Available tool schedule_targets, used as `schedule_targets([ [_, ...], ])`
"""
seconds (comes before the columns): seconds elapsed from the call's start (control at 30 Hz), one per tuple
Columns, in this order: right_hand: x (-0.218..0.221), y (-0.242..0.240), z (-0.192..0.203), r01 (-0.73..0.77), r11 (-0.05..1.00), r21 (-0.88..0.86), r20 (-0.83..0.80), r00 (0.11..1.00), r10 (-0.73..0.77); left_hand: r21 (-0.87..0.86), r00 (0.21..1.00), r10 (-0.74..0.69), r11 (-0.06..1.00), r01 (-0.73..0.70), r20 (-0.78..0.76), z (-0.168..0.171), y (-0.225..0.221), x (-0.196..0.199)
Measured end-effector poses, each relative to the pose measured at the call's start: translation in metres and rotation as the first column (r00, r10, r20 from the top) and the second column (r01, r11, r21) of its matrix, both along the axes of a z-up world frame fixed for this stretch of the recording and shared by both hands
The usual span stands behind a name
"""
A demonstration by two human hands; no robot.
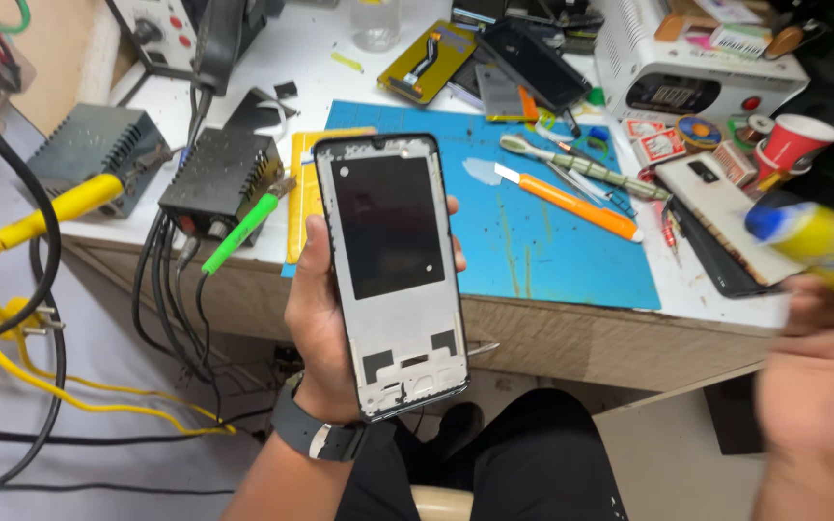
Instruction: The person applies adhesive from a tube to the edges of a phone frame and then places a screen panel onto the frame.
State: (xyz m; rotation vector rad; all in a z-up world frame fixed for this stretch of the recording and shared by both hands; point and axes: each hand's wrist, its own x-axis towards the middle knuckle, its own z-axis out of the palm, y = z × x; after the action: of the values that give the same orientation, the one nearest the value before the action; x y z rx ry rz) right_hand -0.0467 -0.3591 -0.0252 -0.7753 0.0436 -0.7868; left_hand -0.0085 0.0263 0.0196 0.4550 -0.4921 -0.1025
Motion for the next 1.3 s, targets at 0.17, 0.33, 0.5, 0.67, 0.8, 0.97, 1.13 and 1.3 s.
schedule_targets([
  [0.17,0.029,0.061,0.001,-0.24,0.942,-0.235,-0.165,0.965,0.204,0.027,0.998,0.044,0.999,-0.042,-0.054,0.0,-0.001,0.005],
  [0.33,0.034,0.087,0.018,-0.38,0.912,-0.158,-0.293,0.9,0.324,0.003,0.999,0.006,1.0,-0.006,-0.049,-0.004,-0.004,0.015],
  [0.5,0.012,0.058,0.025,-0.367,0.896,-0.252,-0.367,0.892,0.262,-0.051,0.996,-0.049,0.998,0.046,-0.072,-0.003,-0.007,0.032],
  [0.67,-0.006,0.011,0.017,-0.013,0.774,-0.633,-0.209,0.966,-0.155,-0.048,0.998,-0.012,0.999,0.009,-0.054,-0.002,-0.004,0.053],
  [0.8,-0.001,0.005,0.03,0.012,0.654,-0.757,-0.138,0.974,-0.178,-0.017,0.999,0.047,0.999,-0.047,0.014,-0.002,-0.001,0.067],
  [0.97,-0.031,0.073,0.034,-0.284,0.752,-0.595,-0.128,0.957,0.261,0.006,0.989,0.138,0.99,-0.138,0.045,0.0,-0.005,0.078],
  [1.13,-0.064,0.134,0.015,-0.563,0.697,-0.443,-0.173,0.817,0.55,0.046,0.988,0.15,0.987,-0.151,0.03,-0.007,-0.005,0.075],
  [1.3,-0.071,0.128,0.028,-0.608,0.661,-0.44,-0.205,0.784,0.585,0.047,0.986,0.156,0.986,-0.159,0.061,-0.006,-0.008,0.07],
])
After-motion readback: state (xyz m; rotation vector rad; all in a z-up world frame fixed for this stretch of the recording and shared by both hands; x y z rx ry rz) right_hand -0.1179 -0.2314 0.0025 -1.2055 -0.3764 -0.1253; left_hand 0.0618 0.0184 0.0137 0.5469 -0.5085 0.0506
